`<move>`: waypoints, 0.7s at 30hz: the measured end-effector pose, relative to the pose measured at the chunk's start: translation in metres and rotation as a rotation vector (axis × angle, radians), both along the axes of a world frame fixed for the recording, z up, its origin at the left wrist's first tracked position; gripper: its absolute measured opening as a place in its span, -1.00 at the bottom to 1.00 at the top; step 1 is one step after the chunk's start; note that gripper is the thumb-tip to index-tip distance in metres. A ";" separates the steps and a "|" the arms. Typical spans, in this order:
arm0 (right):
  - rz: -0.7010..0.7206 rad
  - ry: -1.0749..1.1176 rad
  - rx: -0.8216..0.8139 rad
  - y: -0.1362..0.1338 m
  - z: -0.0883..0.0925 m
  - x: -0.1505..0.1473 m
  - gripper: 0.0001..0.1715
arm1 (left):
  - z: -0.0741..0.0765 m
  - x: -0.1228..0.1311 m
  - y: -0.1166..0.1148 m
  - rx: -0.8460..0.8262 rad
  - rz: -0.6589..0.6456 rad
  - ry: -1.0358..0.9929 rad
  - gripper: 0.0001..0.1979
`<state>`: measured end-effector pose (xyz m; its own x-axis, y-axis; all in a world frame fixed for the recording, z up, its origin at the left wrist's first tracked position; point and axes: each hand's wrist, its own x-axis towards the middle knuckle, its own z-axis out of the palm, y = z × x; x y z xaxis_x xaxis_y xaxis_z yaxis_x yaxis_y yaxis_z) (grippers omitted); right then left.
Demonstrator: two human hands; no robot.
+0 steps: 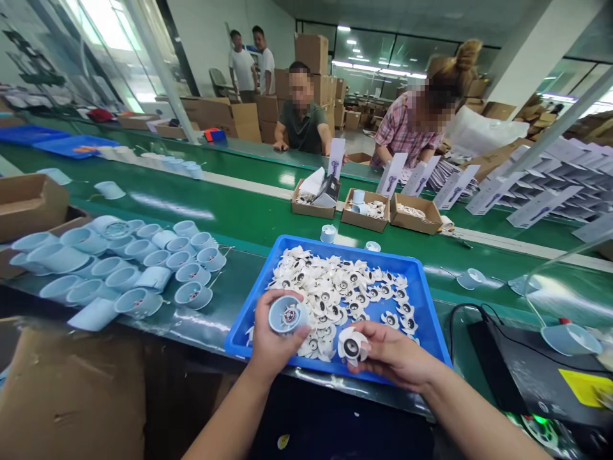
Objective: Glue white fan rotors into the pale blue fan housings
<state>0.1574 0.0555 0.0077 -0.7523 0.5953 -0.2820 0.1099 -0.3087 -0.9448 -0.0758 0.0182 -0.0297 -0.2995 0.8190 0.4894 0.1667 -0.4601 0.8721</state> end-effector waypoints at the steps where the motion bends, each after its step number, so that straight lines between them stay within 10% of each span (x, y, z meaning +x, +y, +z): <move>1: -0.046 0.059 -0.093 -0.006 -0.001 0.008 -0.31 | 0.002 0.003 -0.004 -0.021 -0.066 0.011 -0.40; 7: -0.234 0.295 -0.376 -0.031 -0.013 0.027 -0.33 | 0.015 0.022 -0.025 -0.219 -0.372 0.414 -0.41; 15: -0.241 0.388 -0.379 -0.030 -0.011 0.032 -0.53 | 0.030 0.034 -0.030 -0.097 -0.324 0.746 -0.32; 17: -0.239 0.317 -0.235 -0.032 -0.006 0.030 -0.65 | 0.032 0.038 -0.033 -0.063 -0.304 0.795 -0.35; 21: -0.229 -0.124 0.550 -0.036 0.010 0.018 -0.77 | 0.030 0.055 -0.034 0.066 -0.217 0.866 -0.52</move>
<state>0.1756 0.0197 0.0173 -0.5695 0.8212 0.0352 0.2176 0.1919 -0.9570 -0.0208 -0.0159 0.0006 0.3552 0.7768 0.5201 0.6580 -0.6029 0.4511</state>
